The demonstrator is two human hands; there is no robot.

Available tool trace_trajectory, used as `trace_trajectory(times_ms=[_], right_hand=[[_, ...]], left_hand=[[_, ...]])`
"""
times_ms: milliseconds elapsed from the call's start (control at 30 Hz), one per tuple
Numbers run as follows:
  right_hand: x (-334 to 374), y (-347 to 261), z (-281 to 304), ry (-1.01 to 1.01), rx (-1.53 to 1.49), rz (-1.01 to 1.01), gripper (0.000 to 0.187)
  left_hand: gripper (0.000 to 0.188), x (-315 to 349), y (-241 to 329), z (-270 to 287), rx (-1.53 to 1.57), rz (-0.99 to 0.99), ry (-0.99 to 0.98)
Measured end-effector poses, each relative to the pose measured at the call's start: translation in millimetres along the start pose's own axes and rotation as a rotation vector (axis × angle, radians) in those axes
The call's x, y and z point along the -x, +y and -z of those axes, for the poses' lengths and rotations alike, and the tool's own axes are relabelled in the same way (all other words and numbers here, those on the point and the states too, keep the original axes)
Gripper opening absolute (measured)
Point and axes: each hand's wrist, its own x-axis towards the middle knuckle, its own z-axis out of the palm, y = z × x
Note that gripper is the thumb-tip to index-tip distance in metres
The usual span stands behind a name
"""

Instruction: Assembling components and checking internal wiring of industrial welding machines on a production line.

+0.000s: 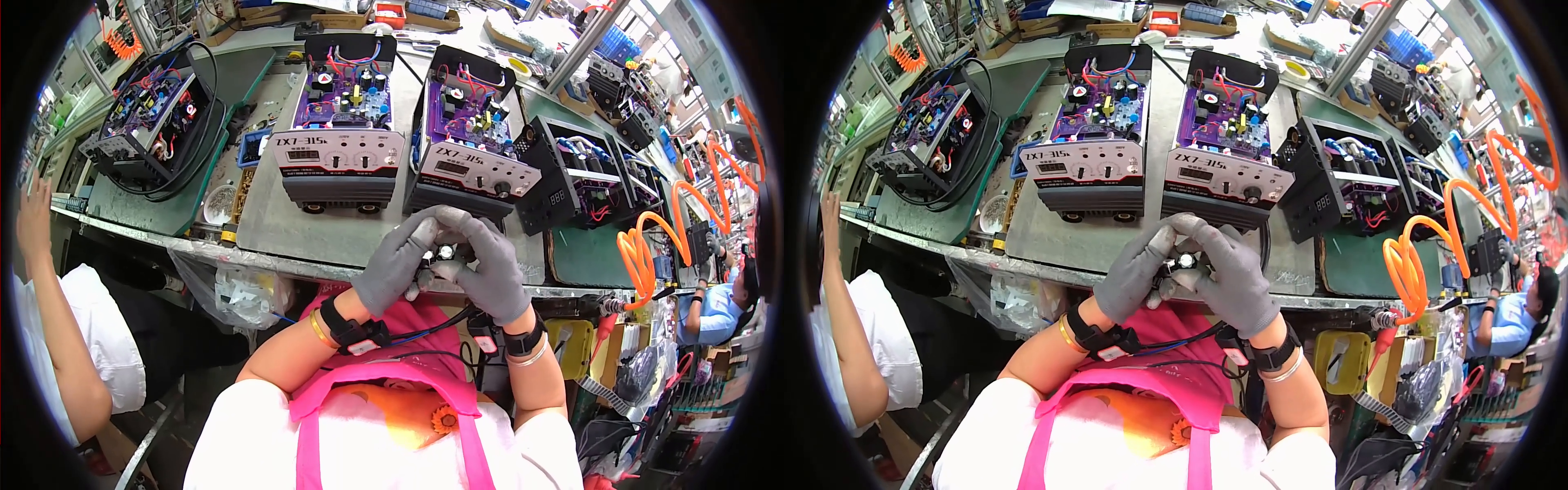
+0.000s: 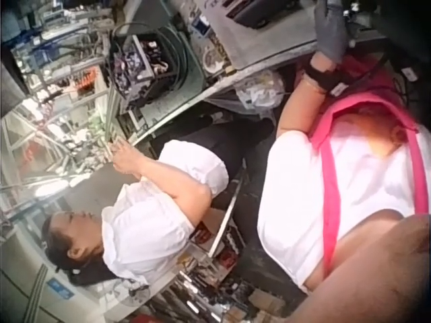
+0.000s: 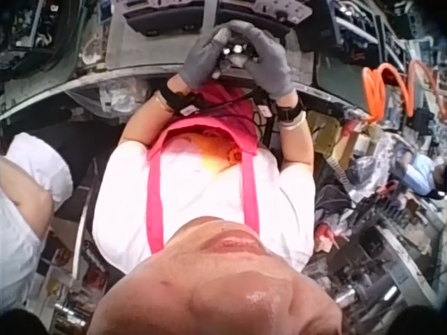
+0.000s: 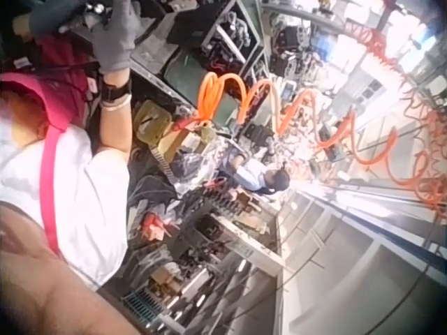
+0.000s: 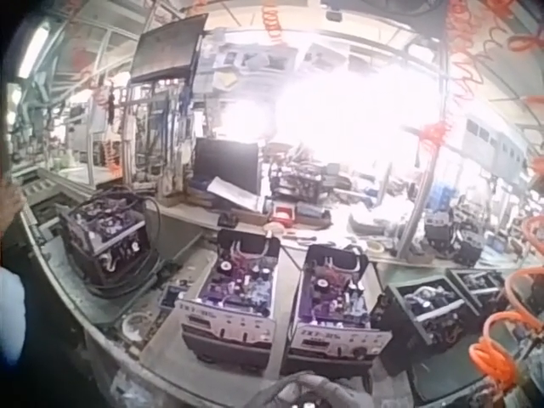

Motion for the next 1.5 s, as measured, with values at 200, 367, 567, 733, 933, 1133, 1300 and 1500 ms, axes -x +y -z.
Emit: trace_trajectory(times_ms=[200, 367, 567, 733, 933, 1133, 1300, 1500], right_hand=[[-3.9, -0.4, 5.5, 0.282, 0.01, 0.126, 0.038], [-19.6, 14.8, 25.1, 0.51, 0.403, 0.282, 0.026], [-36.7, 31.4, 23.3, 0.377, 0.757, 0.315, 0.028], [-40.1, 36.1, 21.3, 0.399, 0.792, 0.354, 0.028], [-42.9, 33.3, 18.3, 0.351, 0.917, 0.345, 0.023], [-44.3, 29.7, 13.2, 0.349, 1.017, 0.367, 0.019], [-45.2, 30.6, 12.0, 0.315, 1.069, 0.352, 0.018], [-45.4, 41.7, 10.7, 0.361, 1.057, 0.441, 0.02]], left_hand=[[0.041, 0.8, -3.6, 5.7, 0.027, 0.141, 0.028], [0.036, -10.5, -19.1, 12.4, 0.305, 0.265, 0.079], [0.037, -25.2, -34.9, 11.1, 0.561, 0.33, 0.08], [0.029, -30.3, -37.8, 9.6, 0.682, 0.409, 0.043], [0.019, -36.6, -47.1, 7.8, 0.694, 0.41, 0.039], [0.019, -39.6, -55.4, 4.1, 0.734, 0.434, 0.024], [0.028, -38.4, -54.1, -5.6, 0.697, 0.416, 0.009], [0.035, -38.4, -51.1, -7.9, 0.649, 0.42, 0.006]])
